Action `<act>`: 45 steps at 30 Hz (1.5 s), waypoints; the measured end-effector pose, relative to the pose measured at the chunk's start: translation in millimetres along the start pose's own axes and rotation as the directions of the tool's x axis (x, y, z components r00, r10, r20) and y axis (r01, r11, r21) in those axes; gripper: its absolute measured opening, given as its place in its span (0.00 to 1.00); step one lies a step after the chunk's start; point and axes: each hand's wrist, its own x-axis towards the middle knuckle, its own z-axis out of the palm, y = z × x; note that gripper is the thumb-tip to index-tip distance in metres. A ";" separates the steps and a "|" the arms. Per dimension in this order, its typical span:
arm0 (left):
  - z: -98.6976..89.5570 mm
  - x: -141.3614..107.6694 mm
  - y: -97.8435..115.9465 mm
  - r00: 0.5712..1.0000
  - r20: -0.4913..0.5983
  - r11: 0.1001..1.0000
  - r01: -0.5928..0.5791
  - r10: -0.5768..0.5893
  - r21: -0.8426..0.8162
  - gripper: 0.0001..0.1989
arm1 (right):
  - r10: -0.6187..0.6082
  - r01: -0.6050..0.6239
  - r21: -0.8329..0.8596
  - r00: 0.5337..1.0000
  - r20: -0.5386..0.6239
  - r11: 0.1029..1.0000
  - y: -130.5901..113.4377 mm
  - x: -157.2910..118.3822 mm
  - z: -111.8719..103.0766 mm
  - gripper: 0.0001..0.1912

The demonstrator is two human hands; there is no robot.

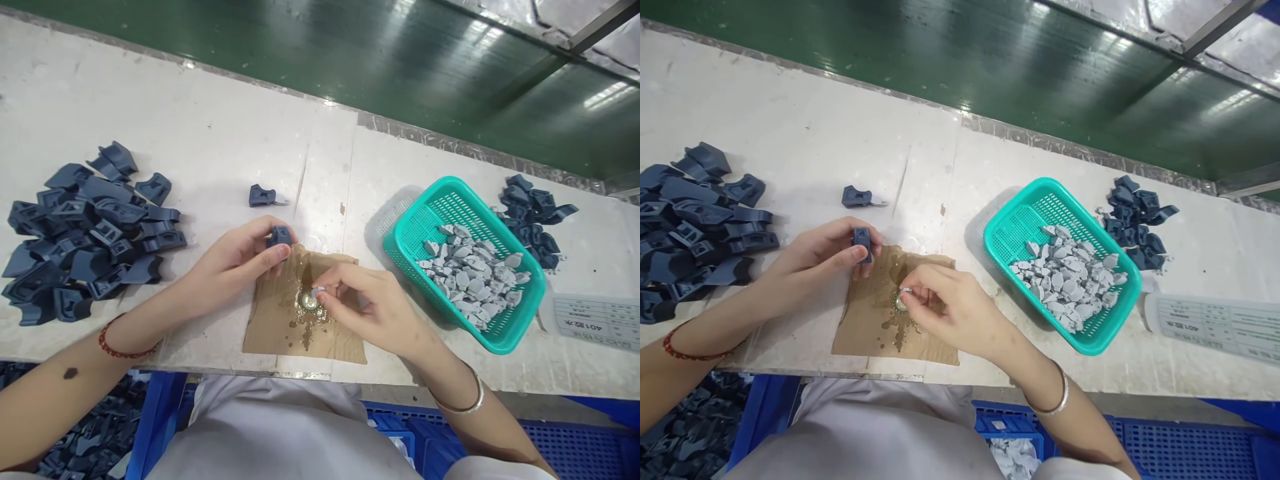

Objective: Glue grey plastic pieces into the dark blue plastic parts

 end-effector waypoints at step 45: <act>13.2 -4.0 -2.3 0.946 0.179 0.807 -0.323 0.270 0.494 0.09 | 0.363 -0.174 0.627 0.913 -0.187 0.760 0.8 4.9 -5.2 0.11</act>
